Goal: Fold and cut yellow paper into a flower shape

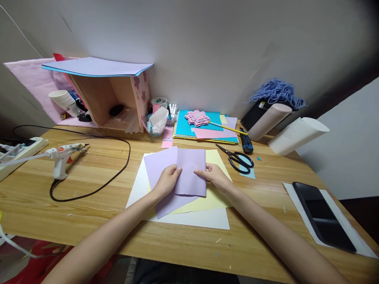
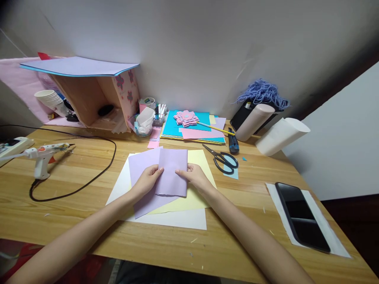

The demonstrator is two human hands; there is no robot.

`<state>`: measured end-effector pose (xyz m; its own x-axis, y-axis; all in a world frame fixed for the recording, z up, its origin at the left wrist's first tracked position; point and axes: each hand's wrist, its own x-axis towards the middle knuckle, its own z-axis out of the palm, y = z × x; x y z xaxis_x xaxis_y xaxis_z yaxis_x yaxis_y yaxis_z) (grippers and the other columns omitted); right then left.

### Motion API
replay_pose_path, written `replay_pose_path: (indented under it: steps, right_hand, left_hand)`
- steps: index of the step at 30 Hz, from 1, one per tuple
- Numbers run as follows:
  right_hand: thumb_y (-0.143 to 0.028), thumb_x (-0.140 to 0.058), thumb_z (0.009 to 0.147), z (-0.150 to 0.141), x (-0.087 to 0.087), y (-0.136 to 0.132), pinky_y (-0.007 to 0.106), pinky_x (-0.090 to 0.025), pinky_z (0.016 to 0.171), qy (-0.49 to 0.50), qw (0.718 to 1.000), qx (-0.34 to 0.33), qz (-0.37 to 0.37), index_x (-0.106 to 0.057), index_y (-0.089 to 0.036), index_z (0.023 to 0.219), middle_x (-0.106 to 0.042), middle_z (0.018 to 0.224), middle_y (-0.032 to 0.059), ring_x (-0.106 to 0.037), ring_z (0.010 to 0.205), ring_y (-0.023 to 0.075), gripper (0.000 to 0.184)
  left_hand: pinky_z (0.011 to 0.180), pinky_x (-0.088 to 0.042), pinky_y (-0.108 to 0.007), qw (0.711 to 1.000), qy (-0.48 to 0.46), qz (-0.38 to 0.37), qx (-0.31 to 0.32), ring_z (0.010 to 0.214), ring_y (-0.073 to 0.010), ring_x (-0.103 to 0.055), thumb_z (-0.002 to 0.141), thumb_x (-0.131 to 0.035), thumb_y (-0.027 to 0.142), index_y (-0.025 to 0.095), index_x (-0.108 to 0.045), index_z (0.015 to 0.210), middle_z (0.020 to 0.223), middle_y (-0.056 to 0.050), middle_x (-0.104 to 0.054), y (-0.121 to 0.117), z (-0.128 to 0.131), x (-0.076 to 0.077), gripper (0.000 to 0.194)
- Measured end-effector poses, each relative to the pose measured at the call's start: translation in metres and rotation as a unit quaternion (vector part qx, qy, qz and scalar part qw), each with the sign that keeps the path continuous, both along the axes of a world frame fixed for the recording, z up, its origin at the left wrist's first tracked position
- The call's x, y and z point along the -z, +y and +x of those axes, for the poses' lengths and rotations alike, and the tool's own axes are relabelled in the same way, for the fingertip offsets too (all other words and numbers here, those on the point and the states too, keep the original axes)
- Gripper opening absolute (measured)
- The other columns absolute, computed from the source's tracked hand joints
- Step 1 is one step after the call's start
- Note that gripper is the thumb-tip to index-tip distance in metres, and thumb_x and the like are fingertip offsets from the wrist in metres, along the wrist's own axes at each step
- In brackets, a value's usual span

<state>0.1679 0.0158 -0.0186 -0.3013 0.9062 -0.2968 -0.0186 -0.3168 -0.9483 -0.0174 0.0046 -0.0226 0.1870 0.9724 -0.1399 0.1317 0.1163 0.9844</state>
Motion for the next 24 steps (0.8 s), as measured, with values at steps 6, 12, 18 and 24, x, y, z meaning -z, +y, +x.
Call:
replay_pose_path:
  steps: [6, 12, 18, 24]
  right_hand:
    - [-0.035, -0.071, 0.063, 0.0, 0.001, 0.001, 0.027, -0.049, 0.064, 0.004, 1.0, 0.003, -0.006, -0.063, -0.012, 0.093, -0.068, 0.088, 0.0096, -0.063, 0.077, 0.0199, 0.038]
    - [-0.034, -0.072, 0.062, 0.002, 0.001, 0.004, 0.026, -0.048, 0.064, -0.002, 1.0, -0.004, 0.0, -0.062, -0.012, 0.092, -0.068, 0.084, 0.0078, -0.063, 0.073, 0.0176, 0.039]
    - [-0.042, -0.065, 0.068, 0.003, 0.001, 0.007, 0.028, -0.048, 0.062, 0.005, 1.0, -0.014, 0.005, -0.062, -0.012, 0.09, -0.067, 0.077, 0.0063, -0.062, 0.069, 0.0179, 0.038]
    - [-0.031, -0.071, 0.064, 0.009, 0.005, 0.011, 0.025, -0.048, 0.066, 0.008, 0.998, -0.032, 0.053, -0.059, -0.015, 0.097, -0.066, 0.081, 0.004, -0.063, 0.075, 0.0162, 0.039]
  left_hand:
    - [0.064, -0.04, -0.027, 1.0, 0.002, 0.0, 0.003, 0.073, -0.0196, -0.054, 0.078, -0.046, 0.04, 0.015, -0.059, 0.076, 0.074, -0.004, -0.062, 0.0, 0.0, 0.0, 0.028]
    - [0.061, -0.039, -0.027, 0.999, 0.038, 0.004, -0.012, 0.068, -0.0183, -0.053, 0.076, -0.047, 0.041, 0.014, -0.057, 0.069, 0.067, -0.003, -0.06, 0.001, -0.003, 0.002, 0.029]
    - [0.053, -0.035, -0.024, 0.997, 0.079, 0.008, -0.017, 0.059, -0.0148, -0.047, 0.075, -0.047, 0.04, 0.015, -0.052, 0.064, 0.06, 0.0, -0.054, 0.006, -0.006, 0.003, 0.028]
    - [0.052, -0.032, -0.023, 0.996, 0.083, 0.032, -0.002, 0.056, -0.0125, -0.044, 0.076, -0.047, 0.038, 0.016, -0.049, 0.061, 0.058, 0.002, -0.05, 0.008, -0.008, 0.003, 0.027]
